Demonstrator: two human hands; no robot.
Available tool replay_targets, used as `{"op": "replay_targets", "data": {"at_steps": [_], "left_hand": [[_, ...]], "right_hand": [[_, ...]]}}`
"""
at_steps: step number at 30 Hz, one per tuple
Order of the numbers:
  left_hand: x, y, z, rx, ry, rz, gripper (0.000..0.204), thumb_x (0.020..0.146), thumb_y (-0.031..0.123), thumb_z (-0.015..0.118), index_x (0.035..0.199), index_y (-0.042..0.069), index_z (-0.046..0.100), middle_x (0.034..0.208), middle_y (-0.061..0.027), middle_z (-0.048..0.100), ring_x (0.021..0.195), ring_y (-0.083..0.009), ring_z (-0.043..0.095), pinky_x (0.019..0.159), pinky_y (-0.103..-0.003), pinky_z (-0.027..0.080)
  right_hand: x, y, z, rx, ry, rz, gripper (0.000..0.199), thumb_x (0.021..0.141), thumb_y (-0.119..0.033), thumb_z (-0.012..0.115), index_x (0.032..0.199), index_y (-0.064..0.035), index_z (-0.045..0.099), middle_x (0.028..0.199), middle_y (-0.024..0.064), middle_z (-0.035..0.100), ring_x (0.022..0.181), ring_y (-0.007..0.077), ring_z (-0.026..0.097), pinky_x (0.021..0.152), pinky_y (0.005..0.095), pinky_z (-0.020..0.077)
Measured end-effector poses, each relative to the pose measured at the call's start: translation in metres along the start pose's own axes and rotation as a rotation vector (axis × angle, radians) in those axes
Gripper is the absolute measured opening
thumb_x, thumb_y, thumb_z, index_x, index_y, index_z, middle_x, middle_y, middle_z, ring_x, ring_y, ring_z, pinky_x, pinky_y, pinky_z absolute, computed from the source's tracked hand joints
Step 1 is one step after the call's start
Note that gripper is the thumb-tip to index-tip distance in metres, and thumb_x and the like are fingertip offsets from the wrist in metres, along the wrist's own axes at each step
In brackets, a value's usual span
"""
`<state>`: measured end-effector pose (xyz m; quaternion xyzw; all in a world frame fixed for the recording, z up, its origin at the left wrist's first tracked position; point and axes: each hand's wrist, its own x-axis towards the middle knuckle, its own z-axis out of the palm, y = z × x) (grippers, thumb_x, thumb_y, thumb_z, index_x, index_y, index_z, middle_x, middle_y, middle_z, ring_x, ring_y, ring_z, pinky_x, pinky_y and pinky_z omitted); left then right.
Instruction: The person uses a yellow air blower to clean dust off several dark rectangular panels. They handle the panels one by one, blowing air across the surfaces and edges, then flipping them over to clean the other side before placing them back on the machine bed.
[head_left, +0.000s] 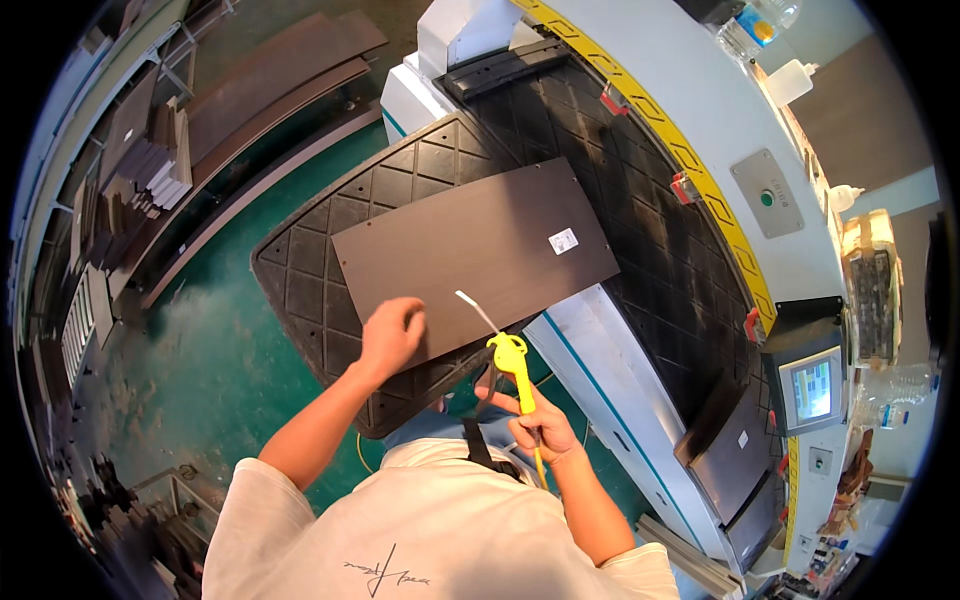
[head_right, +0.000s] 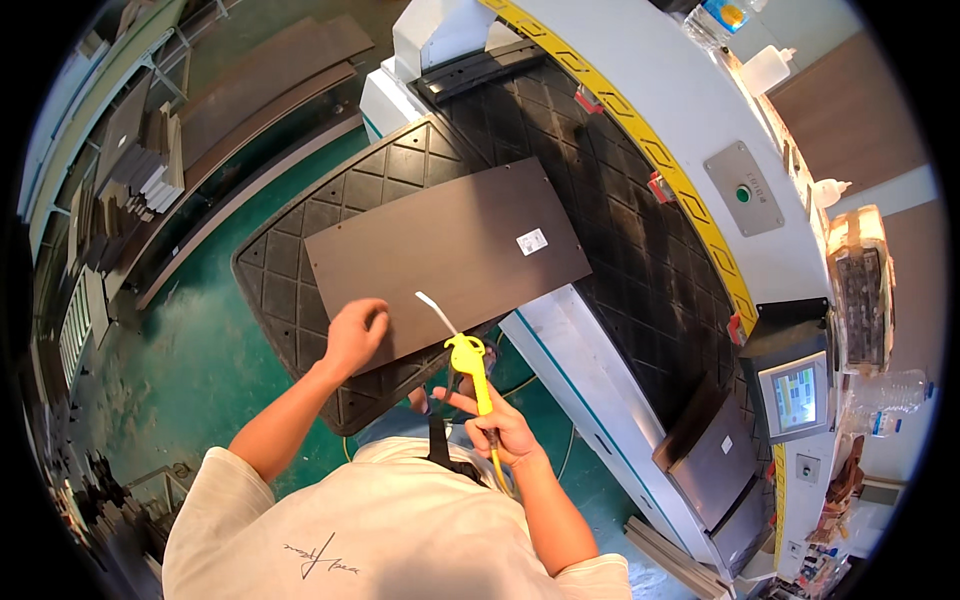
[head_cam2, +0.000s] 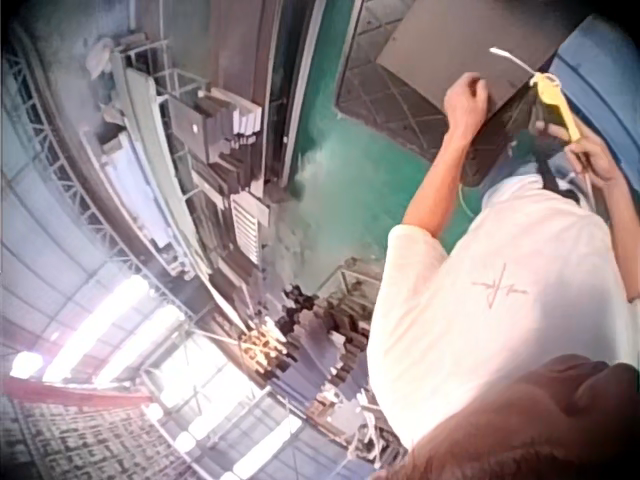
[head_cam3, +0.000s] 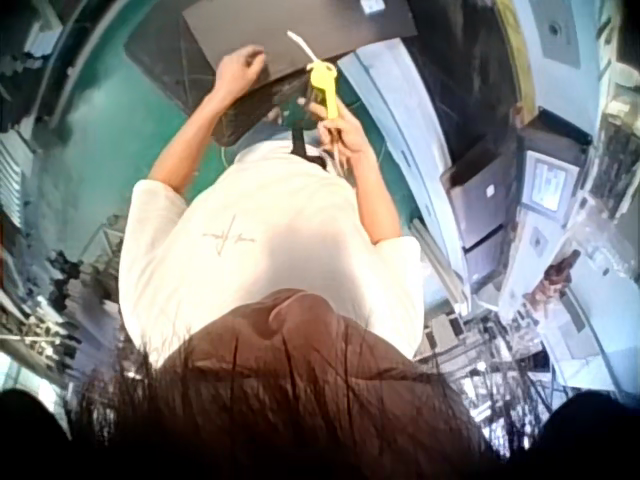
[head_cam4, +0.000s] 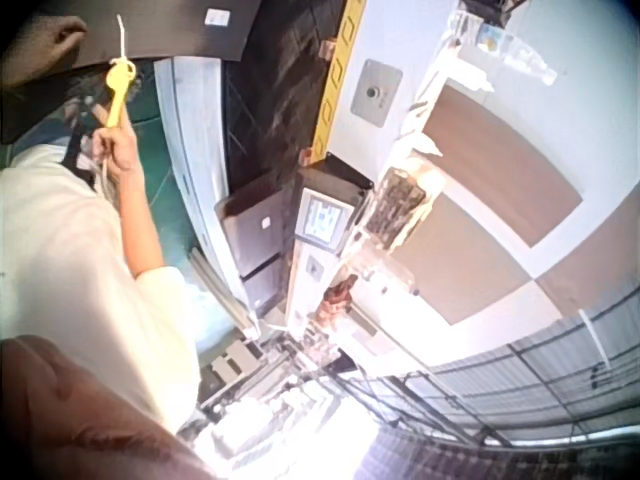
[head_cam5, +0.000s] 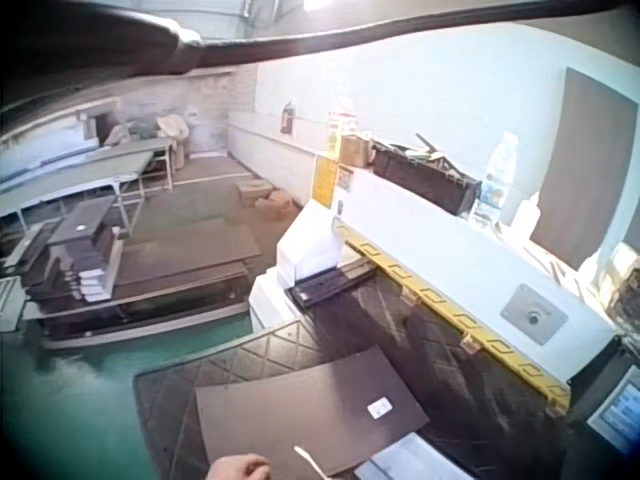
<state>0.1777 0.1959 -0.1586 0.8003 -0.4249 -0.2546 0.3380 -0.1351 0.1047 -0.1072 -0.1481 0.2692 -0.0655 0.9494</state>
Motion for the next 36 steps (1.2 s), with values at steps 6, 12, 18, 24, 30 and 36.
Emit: {"op": "replay_targets", "data": {"at_steps": [6,12,18,24,30,36], "left_hand": [[0.019,-0.033,0.024,0.228,0.263,0.234,0.041,0.091,0.013,0.072,0.131,0.003,0.066,0.142,-0.0159,0.062,0.137,-0.0364,0.053,0.113,-0.052,0.042],[0.015,-0.007,0.073,0.48,0.156,0.284,0.061,0.098,0.038,0.068,0.149,0.006,0.056,0.166,-0.0188,0.04,0.158,-0.0367,0.03,0.128,-0.059,0.019],[-0.012,0.029,0.104,0.635,-0.081,0.384,0.095,0.089,0.059,0.072,0.162,0.007,0.042,0.174,-0.0211,0.027,0.164,-0.0377,0.018,0.131,-0.063,0.009],[-0.047,0.065,0.145,0.703,-0.1,0.264,0.087,0.086,0.024,0.078,0.163,0.01,0.04,0.175,-0.0201,0.025,0.164,-0.0392,0.016,0.128,-0.07,0.012],[-0.057,0.064,0.148,0.593,-0.043,0.24,0.085,0.081,-0.002,0.071,0.161,0.014,0.044,0.171,-0.0236,0.029,0.161,-0.0463,0.021,0.124,-0.075,0.012],[-0.057,0.158,0.004,0.323,-0.168,0.231,0.087,0.073,-0.007,0.071,0.156,0.011,0.05,0.163,-0.0244,0.046,0.153,-0.0425,0.043,0.123,-0.052,0.038]], "right_hand": [[0.005,0.003,-0.003,0.099,0.011,0.125,0.05,0.111,-0.033,0.05,0.157,-0.0136,0.042,0.133,0.0182,0.062,0.049,0.0092,0.04,0.04,0.022,0.0341],[-0.079,-0.067,-0.053,-0.895,0.746,-0.304,0.031,0.115,-0.04,0.049,0.132,-0.0143,0.052,0.09,0.002,0.063,0.046,0.0063,0.044,0.038,0.0245,0.0318],[-0.175,-0.114,-0.059,-0.786,0.462,0.031,0.031,0.112,-0.034,0.053,0.132,-0.0103,0.052,0.092,0.0025,0.063,0.043,0.0079,0.043,0.038,0.026,0.0327],[-0.182,-0.125,-0.143,-0.562,0.787,-0.418,0.038,0.115,-0.042,0.047,0.126,-0.0065,0.052,0.092,0.0061,0.059,0.041,0.0093,0.041,0.034,0.0257,0.0317],[-0.166,-0.119,-0.145,-0.721,0.212,0.149,0.042,0.108,-0.038,0.058,0.14,-0.0108,0.051,0.095,0.0082,0.067,0.042,0.0102,0.042,0.039,0.0271,0.0321],[-0.15,-0.093,-0.168,-0.373,0.205,-0.304,0.055,0.11,-0.051,0.047,0.12,0.0007,0.06,0.069,0.0079,0.058,0.036,0.0114,0.036,0.037,0.0267,0.0286]]}}
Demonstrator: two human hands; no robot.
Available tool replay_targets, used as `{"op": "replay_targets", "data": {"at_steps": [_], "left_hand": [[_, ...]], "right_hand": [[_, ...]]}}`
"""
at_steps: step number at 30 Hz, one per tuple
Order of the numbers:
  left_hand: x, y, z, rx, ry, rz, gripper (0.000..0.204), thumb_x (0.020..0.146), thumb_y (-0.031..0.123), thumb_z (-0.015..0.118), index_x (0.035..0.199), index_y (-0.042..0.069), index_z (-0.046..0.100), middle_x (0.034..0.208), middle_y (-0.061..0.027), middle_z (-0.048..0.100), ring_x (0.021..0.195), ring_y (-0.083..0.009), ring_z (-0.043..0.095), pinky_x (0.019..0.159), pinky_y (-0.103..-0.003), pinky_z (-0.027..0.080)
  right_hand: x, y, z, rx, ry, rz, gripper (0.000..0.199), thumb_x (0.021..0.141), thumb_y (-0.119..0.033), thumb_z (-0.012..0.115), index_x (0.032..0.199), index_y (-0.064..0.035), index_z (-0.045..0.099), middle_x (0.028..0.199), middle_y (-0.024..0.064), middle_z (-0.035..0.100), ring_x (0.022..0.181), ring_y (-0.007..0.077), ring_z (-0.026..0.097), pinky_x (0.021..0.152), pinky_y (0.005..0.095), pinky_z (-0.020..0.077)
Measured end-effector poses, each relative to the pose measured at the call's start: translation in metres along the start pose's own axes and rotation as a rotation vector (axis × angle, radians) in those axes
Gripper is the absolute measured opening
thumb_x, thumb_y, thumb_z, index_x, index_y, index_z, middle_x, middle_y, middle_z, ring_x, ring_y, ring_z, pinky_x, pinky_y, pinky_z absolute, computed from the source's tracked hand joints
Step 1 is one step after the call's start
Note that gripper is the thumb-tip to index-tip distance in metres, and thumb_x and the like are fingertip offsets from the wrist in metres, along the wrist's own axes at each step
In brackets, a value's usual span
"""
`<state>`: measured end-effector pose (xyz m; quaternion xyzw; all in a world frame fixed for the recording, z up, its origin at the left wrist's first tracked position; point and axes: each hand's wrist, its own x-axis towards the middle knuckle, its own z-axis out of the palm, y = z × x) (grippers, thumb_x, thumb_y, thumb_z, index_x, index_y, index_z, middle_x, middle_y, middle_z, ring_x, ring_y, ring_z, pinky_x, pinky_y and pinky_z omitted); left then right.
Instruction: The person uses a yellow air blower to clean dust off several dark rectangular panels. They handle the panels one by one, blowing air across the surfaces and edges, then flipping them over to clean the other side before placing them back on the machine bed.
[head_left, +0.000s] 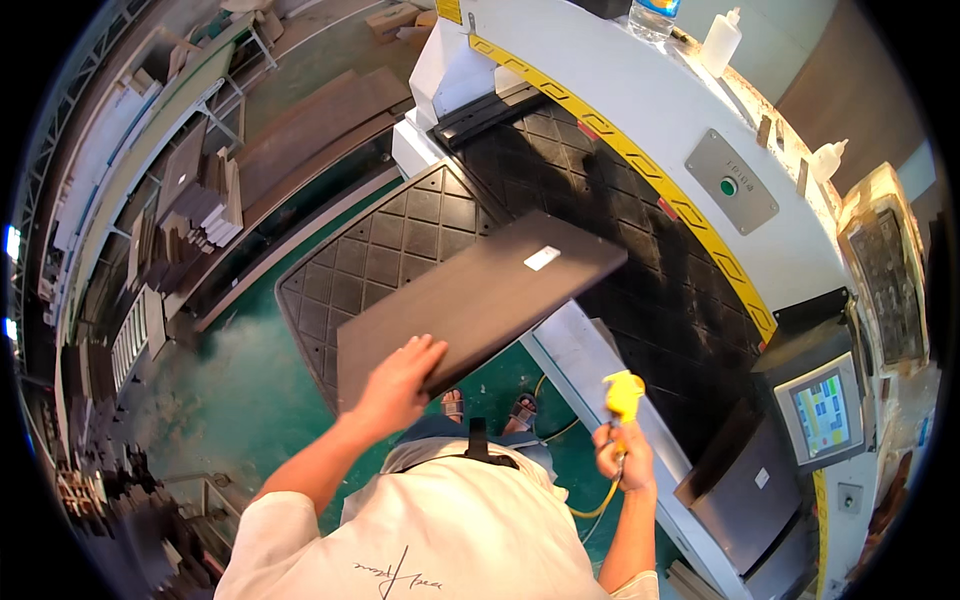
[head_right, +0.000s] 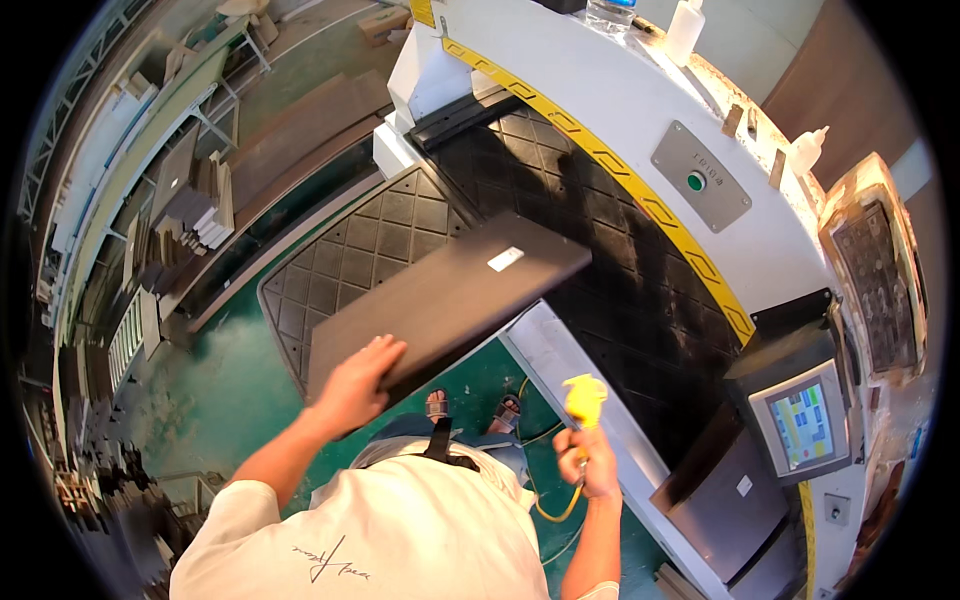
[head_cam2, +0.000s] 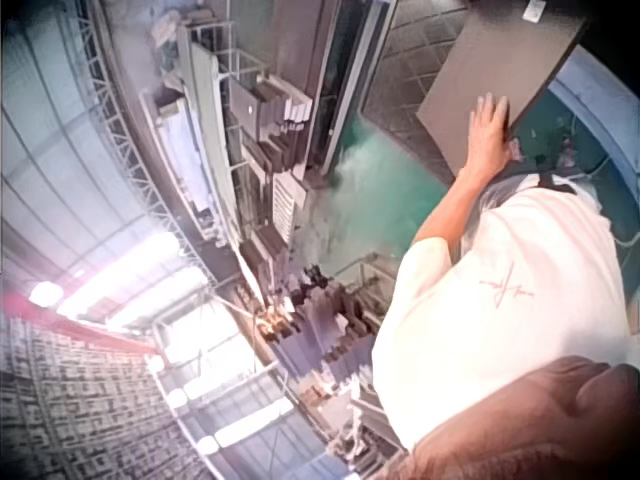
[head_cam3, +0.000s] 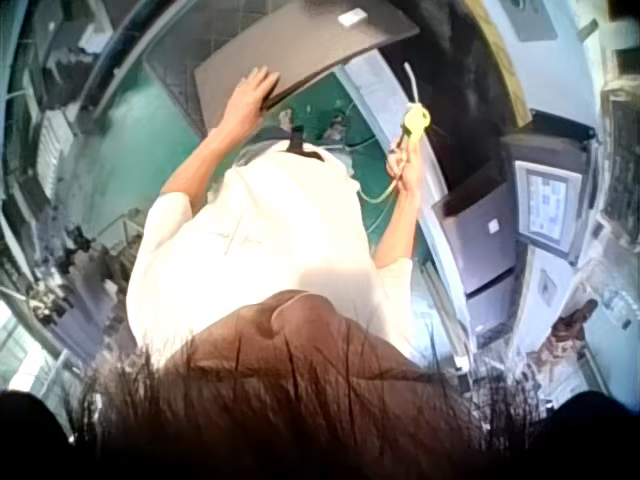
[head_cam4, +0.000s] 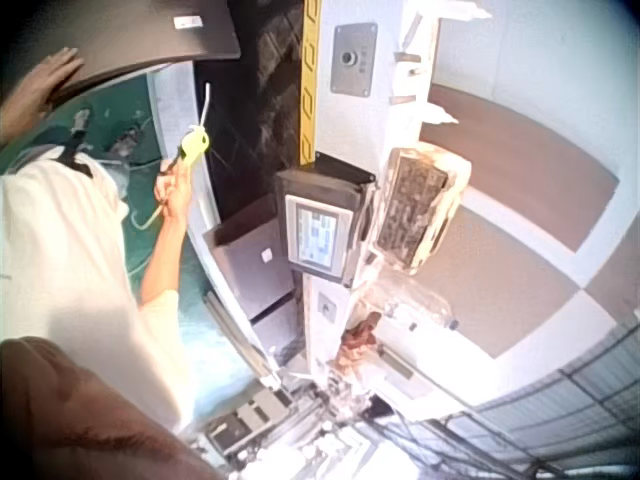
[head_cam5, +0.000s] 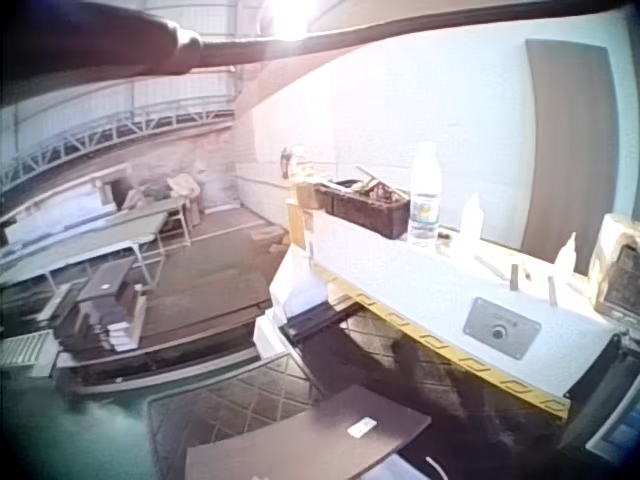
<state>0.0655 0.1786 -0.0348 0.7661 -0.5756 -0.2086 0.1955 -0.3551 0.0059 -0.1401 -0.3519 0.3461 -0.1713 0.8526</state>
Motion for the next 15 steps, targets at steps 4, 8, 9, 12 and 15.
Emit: {"op": "replay_targets", "data": {"at_steps": [4,8,9,12,15], "left_hand": [[0.024,-0.032,-0.131,-0.03,0.165,-0.099,0.044,0.084,0.0,0.076,0.127,0.01,0.07,0.115,-0.021,0.075,0.106,-0.0432,0.073,0.09,-0.047,0.059],[0.072,-0.166,-0.176,0.103,0.346,-0.137,0.049,0.085,0.016,0.081,0.129,0.0,0.069,0.119,-0.0232,0.074,0.114,-0.0415,0.07,0.098,-0.046,0.054],[0.086,-0.204,-0.166,0.09,0.392,-0.204,0.05,0.087,0.034,0.079,0.124,0.002,0.073,0.118,-0.0218,0.075,0.114,-0.0389,0.069,0.099,-0.045,0.053],[0.118,-0.279,-0.122,0.164,0.406,-0.376,0.055,0.088,0.052,0.076,0.119,0.007,0.079,0.115,-0.0185,0.077,0.114,-0.0358,0.068,0.097,-0.044,0.053],[0.128,-0.326,-0.072,0.047,0.341,-0.484,0.057,0.088,0.057,0.074,0.121,0.011,0.08,0.114,-0.0171,0.078,0.114,-0.0366,0.069,0.104,-0.048,0.049]], "right_hand": [[0.009,-0.029,0.117,-0.225,-0.429,0.283,0.063,0.103,-0.055,0.063,0.133,0.0004,0.055,0.095,0.0101,0.066,0.045,0.0093,0.042,0.041,0.025,0.0304],[0.058,0.004,0.132,0.003,0.125,-0.077,0.045,0.112,-0.041,0.053,0.136,-0.0035,0.05,0.093,0.0086,0.066,0.044,0.0091,0.044,0.04,0.0278,0.0342],[0.067,0.003,0.145,0.046,0.318,-0.145,0.04,0.113,-0.037,0.05,0.135,-0.004,0.05,0.093,0.0084,0.067,0.044,0.0092,0.045,0.039,0.0285,0.0347],[0.064,0.014,0.164,-0.372,0.18,0.064,0.037,0.112,-0.04,0.053,0.129,-0.0071,0.058,0.091,0.0037,0.066,0.049,0.0076,0.044,0.045,0.0254,0.0364],[0.048,-0.01,0.199,-0.638,-0.225,0.514,0.034,0.11,-0.041,0.058,0.123,-0.0106,0.064,0.088,-0.0032,0.065,0.06,0.0039,0.046,0.053,0.0247,0.0386]]}}
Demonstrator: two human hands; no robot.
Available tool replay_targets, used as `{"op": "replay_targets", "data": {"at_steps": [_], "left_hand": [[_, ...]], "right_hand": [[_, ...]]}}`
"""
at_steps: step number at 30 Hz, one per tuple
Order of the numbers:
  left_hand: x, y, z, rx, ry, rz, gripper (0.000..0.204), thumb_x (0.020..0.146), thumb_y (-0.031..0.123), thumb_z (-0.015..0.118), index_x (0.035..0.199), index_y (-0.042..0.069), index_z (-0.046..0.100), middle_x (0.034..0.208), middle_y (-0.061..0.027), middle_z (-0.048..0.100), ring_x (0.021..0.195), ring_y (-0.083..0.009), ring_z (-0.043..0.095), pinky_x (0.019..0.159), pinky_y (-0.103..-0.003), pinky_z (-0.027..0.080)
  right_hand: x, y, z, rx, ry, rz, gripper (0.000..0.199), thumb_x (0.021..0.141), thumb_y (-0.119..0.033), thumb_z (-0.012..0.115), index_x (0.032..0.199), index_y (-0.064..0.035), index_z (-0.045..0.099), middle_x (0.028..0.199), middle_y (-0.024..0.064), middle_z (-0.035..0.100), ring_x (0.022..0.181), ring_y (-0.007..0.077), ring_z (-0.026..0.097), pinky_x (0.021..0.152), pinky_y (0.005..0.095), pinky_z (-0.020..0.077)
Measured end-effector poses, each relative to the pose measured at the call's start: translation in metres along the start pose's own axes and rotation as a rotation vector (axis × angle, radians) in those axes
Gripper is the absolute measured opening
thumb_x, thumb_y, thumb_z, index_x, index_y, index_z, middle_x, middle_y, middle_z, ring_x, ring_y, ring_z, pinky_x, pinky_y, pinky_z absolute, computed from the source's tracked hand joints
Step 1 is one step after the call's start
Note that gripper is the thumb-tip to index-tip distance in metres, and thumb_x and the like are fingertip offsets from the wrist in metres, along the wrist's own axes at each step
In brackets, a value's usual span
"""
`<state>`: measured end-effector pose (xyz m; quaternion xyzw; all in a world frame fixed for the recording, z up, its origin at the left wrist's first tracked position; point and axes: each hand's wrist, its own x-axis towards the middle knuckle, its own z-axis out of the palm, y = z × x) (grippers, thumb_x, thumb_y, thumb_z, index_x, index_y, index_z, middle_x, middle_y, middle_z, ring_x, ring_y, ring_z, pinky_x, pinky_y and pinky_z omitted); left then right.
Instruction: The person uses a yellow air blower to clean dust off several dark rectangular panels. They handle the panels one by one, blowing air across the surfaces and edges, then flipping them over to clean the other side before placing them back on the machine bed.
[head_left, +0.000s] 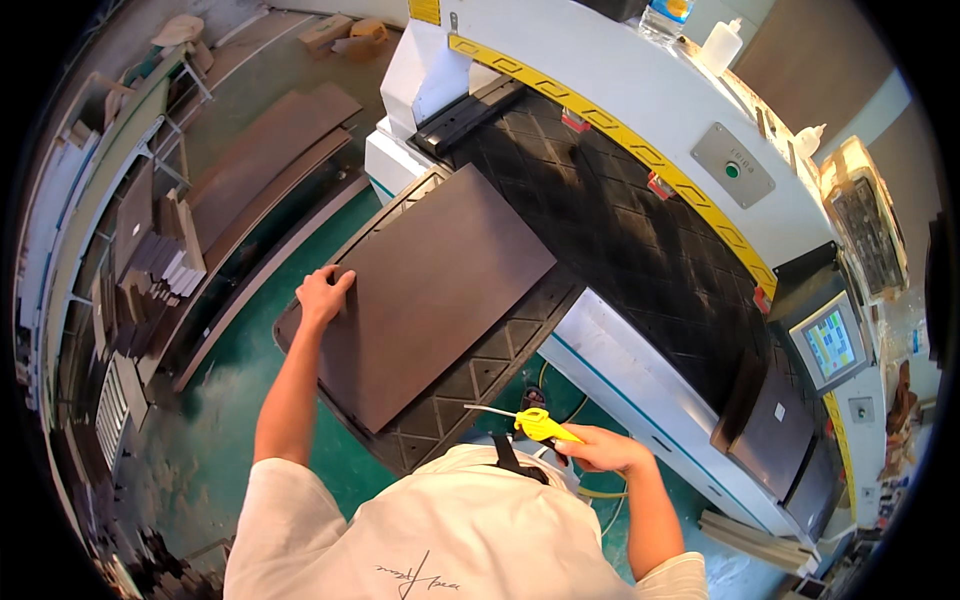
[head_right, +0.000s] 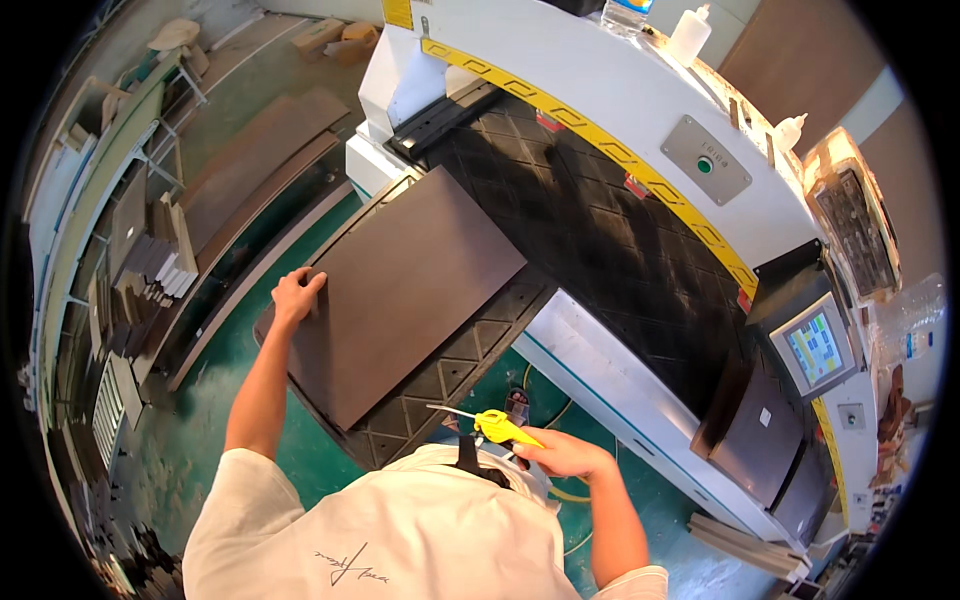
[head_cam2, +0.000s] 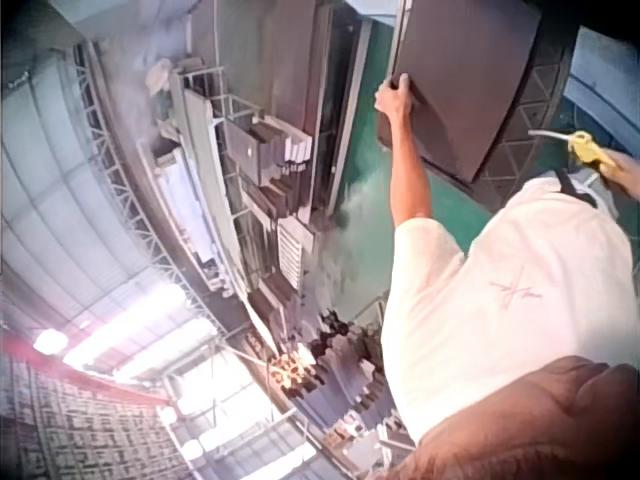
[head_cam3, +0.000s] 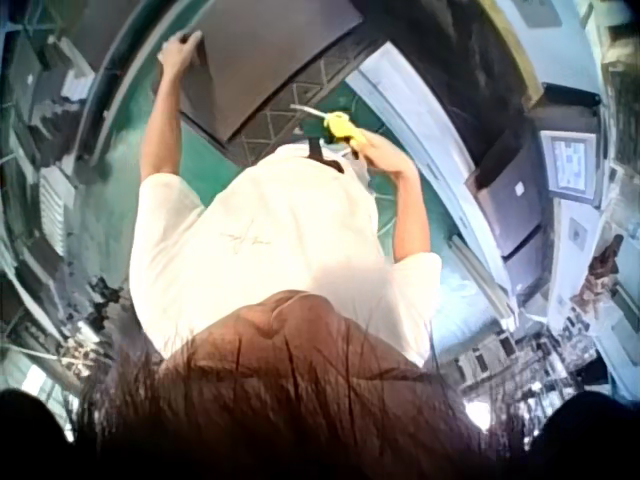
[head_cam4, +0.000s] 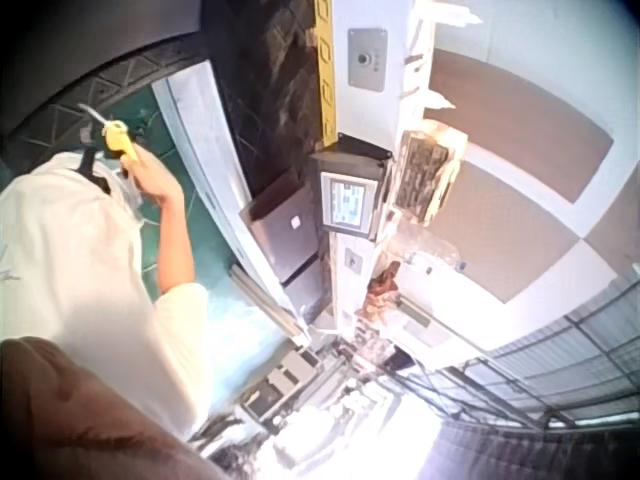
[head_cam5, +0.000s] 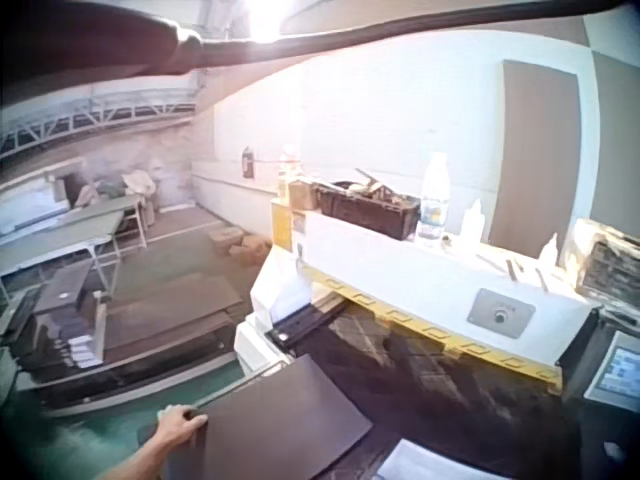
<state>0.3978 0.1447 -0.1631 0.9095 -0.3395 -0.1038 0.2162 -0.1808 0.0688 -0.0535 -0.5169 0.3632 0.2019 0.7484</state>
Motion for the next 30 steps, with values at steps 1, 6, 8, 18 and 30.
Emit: {"op": "replay_targets", "data": {"at_steps": [1,6,8,18,30], "left_hand": [[0.003,-0.004,0.012,-0.048,0.002,0.013,0.056,0.089,0.053,0.074,0.123,0.01,0.079,0.115,-0.0173,0.078,0.117,-0.0367,0.067,0.105,-0.048,0.048],[-0.028,-0.015,0.057,-0.169,0.07,0.293,0.045,0.092,0.03,0.073,0.13,0.006,0.074,0.138,-0.0173,0.068,0.136,-0.0352,0.055,0.115,-0.05,0.042],[-0.055,-0.028,0.065,-0.02,0.216,0.402,0.052,0.094,0.033,0.072,0.138,0.006,0.068,0.15,-0.0167,0.059,0.145,-0.0355,0.049,0.122,-0.054,0.035],[-0.113,-0.123,0.045,0.072,0.29,-0.024,0.067,0.109,0.049,0.054,0.161,0.008,0.046,0.173,-0.0123,0.034,0.163,-0.0312,0.023,0.13,-0.06,0.012],[-0.184,-0.097,0.037,0.026,0.38,-0.027,0.057,0.103,0.031,0.065,0.152,0.005,0.053,0.166,-0.0213,0.043,0.158,-0.0401,0.032,0.128,-0.059,0.022]], "right_hand": [[-0.001,-0.001,0.002,-0.009,0.083,-0.046,0.033,0.11,-0.041,0.058,0.122,-0.0108,0.064,0.088,-0.0032,0.064,0.062,0.0036,0.047,0.055,0.0249,0.0397],[0.017,-0.001,-0.017,0.046,1.124,-0.209,0.029,0.112,-0.036,0.054,0.119,-0.0087,0.059,0.084,0.0019,0.062,0.055,0.0087,0.05,0.051,0.0275,0.0413],[0.015,-0.022,-0.005,-0.011,1.037,-0.151,0.031,0.112,-0.038,0.056,0.121,-0.0091,0.06,0.086,0.001,0.064,0.056,0.0073,0.05,0.051,0.0271,0.0404],[0.064,-0.101,0.015,-0.037,0.245,-0.134,0.036,0.111,-0.039,0.058,0.127,-0.0069,0.059,0.085,-0.0011,0.061,0.053,0.0046,0.046,0.048,0.0228,0.0358],[0.043,-0.124,0.001,-0.8,-0.131,-0.017,0.041,0.108,-0.044,0.059,0.122,-0.0049,0.062,0.094,0.0075,0.07,0.091,0.0208,0.065,0.085,0.036,0.0516]]}}
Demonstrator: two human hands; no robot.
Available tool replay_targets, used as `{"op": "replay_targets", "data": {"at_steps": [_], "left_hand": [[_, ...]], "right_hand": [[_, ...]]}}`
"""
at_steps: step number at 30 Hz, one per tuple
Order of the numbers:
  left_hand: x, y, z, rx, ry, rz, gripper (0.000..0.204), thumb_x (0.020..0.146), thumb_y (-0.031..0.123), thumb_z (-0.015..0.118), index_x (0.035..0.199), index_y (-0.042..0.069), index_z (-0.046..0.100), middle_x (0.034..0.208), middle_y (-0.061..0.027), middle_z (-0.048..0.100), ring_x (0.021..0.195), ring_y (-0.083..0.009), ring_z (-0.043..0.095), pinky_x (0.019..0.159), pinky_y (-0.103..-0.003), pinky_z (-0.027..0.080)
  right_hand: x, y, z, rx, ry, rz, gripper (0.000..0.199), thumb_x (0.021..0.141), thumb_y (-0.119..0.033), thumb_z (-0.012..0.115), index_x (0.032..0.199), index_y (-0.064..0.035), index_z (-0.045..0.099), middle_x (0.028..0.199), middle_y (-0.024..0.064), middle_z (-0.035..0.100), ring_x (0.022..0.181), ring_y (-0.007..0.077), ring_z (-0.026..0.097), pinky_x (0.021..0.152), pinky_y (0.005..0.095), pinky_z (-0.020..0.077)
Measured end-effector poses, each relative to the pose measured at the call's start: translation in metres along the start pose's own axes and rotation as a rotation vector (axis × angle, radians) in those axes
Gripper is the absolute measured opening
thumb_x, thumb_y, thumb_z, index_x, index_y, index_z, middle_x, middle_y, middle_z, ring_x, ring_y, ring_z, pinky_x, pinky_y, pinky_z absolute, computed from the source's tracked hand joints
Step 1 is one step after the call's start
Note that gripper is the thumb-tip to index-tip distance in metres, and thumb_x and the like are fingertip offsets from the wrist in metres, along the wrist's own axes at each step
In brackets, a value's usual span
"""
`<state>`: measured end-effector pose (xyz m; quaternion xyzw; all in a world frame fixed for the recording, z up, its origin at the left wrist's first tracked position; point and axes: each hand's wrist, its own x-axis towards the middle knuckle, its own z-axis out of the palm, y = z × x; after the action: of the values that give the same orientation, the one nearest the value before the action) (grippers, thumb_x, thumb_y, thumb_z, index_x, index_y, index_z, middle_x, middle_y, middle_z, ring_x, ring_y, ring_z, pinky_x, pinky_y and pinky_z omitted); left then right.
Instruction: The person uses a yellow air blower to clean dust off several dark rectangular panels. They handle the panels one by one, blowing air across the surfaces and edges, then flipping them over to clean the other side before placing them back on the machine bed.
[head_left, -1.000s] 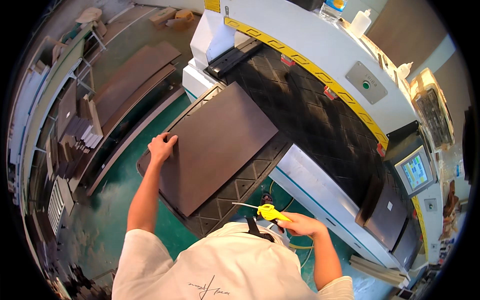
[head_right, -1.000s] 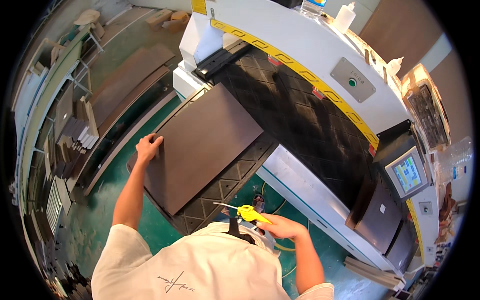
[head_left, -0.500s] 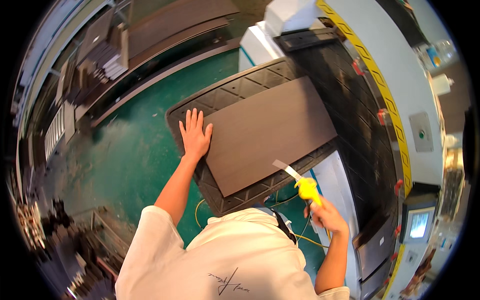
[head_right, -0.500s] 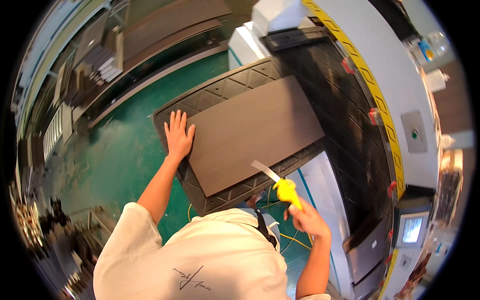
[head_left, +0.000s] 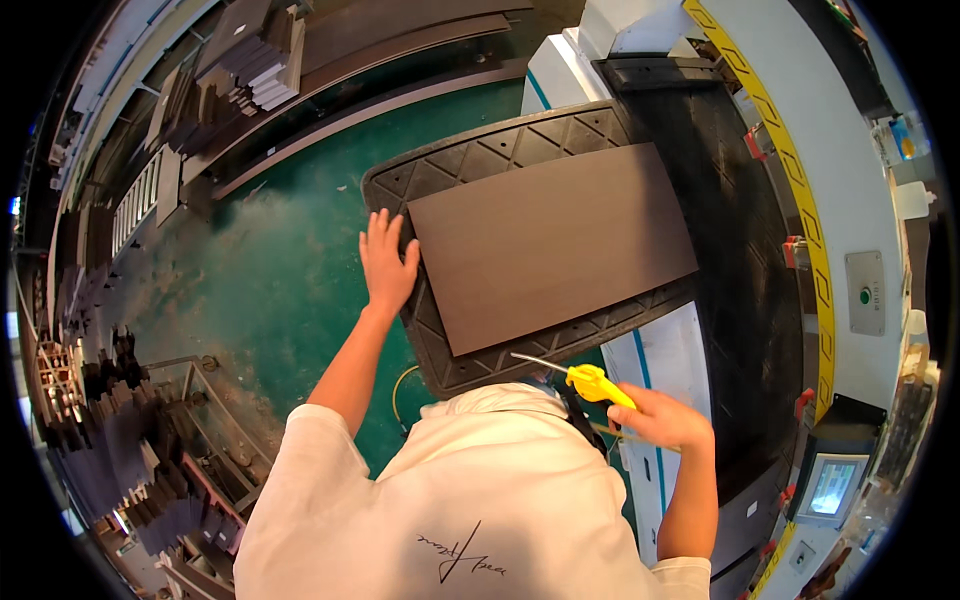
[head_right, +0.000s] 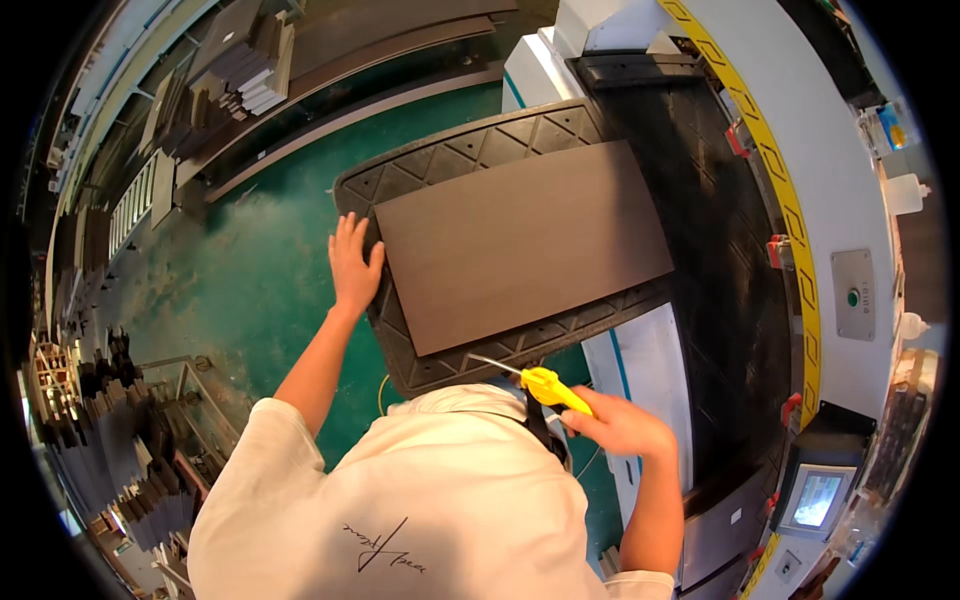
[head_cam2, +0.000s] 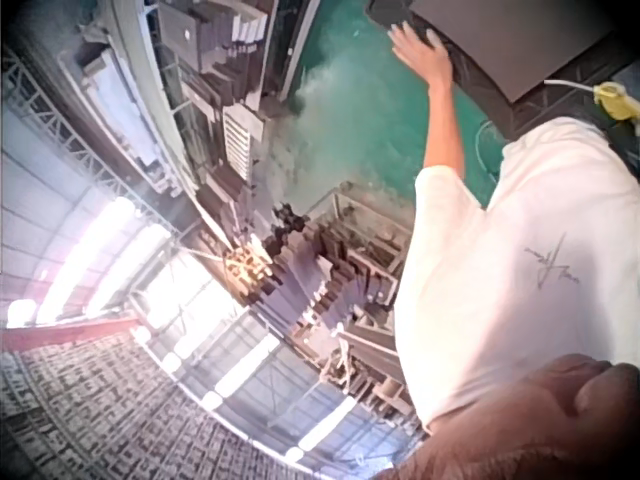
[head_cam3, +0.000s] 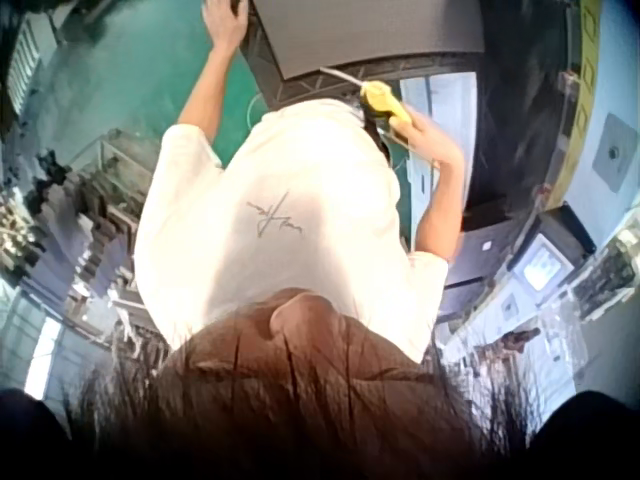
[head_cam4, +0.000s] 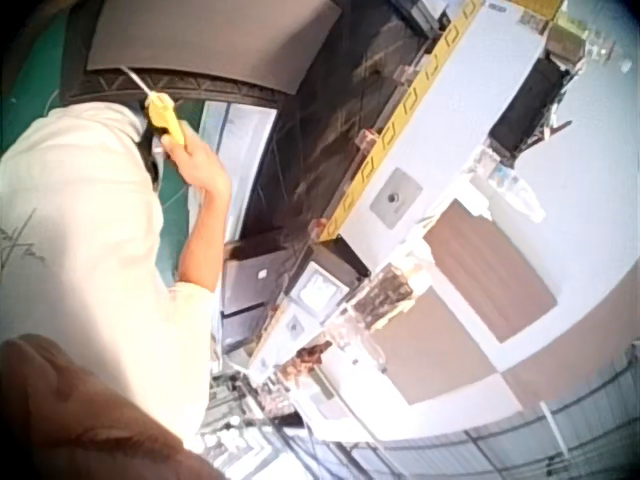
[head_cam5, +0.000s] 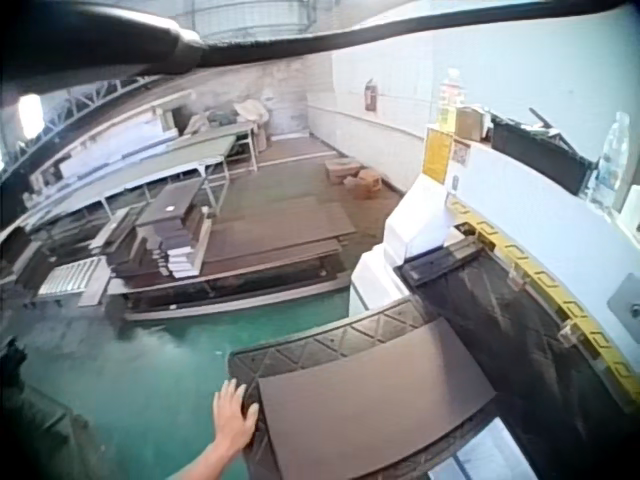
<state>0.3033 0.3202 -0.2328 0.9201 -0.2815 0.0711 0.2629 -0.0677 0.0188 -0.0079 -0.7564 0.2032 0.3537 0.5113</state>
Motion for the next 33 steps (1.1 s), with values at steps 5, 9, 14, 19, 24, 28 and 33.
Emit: {"op": "replay_targets", "data": {"at_steps": [5,9,14,19,24,28,33], "left_hand": [[-0.014,0.068,0.02,0.004,-0.17,0.233,0.054,0.1,0.029,0.066,0.148,0.006,0.057,0.167,-0.0202,0.042,0.159,-0.0393,0.031,0.128,-0.063,0.02],[-0.017,0.1,0.03,0.172,-0.215,0.153,0.055,0.104,0.033,0.059,0.153,0.008,0.054,0.17,-0.0192,0.035,0.161,-0.0373,0.026,0.127,-0.067,0.015],[-0.026,0.113,0.042,0.128,-0.243,0.347,0.057,0.103,0.032,0.059,0.153,0.005,0.053,0.17,-0.0223,0.035,0.16,-0.0407,0.026,0.127,-0.067,0.016],[-0.056,0.185,0.048,-0.034,-0.439,0.572,0.066,0.098,0.037,0.063,0.152,0.002,0.053,0.17,-0.0244,0.034,0.161,-0.0432,0.023,0.128,-0.067,0.013],[-0.088,0.323,0.009,-1.0,-1.52,0.185,0.071,0.094,0.038,0.08,0.151,0.005,0.055,0.16,-0.0242,0.051,0.151,-0.0322,0.048,0.126,-0.047,0.034],[-0.101,0.35,0.002,-1.436,-1.145,-0.398,0.037,0.095,0.023,0.077,0.125,0.005,0.066,0.104,-0.0094,0.075,0.094,-0.0194,0.071,0.092,-0.038,0.055],[-0.078,0.266,-0.029,-1.307,-0.873,-0.488,0.019,0.099,0.021,0.072,0.109,0.005,0.068,0.08,-0.0046,0.066,0.07,-0.0129,0.063,0.062,-0.028,0.05]], "right_hand": [[-0.042,0.036,0.009,0.183,0.181,0.106,0.036,0.108,-0.041,0.059,0.119,-0.0071,0.066,0.093,0.0055,0.071,0.085,0.0203,0.066,0.082,0.0365,0.0531],[-0.069,0.057,0.017,0.343,0.183,0.127,0.037,0.109,-0.043,0.06,0.118,-0.0085,0.065,0.093,0.0022,0.069,0.072,0.0116,0.058,0.068,0.0307,0.0498],[-0.088,0.114,0.028,0.448,0.656,0.17,0.036,0.108,-0.042,0.059,0.118,-0.0082,0.063,0.089,0.0005,0.069,0.064,0.0103,0.053,0.064,0.0305,0.0473],[-0.084,0.118,0.037,0.63,0.77,0.039,0.041,0.106,-0.036,0.062,0.138,-0.0104,0.061,0.096,-0.0011,0.071,0.062,0.009,0.053,0.056,0.0276,0.0455],[-0.019,0.07,0.028,0.681,0.992,-0.309,0.048,0.106,-0.034,0.066,0.142,-0.0028,0.057,0.104,0.0111,0.071,0.091,0.0205,0.071,0.084,0.0394,0.059],[-0.102,0.065,-0.047,0.079,1.225,-0.347,0.033,0.097,-0.022,0.075,0.125,-0.004,0.074,0.124,0.0156,0.073,0.122,0.0269,0.069,0.105,0.0397,0.0546],[-0.255,0.129,-0.179,-0.281,2.071,0.059,0.041,0.093,-0.02,0.08,0.13,-0.0076,0.071,0.106,0.0158,0.071,0.09,0.0313,0.071,0.081,0.0421,0.0583]]}}
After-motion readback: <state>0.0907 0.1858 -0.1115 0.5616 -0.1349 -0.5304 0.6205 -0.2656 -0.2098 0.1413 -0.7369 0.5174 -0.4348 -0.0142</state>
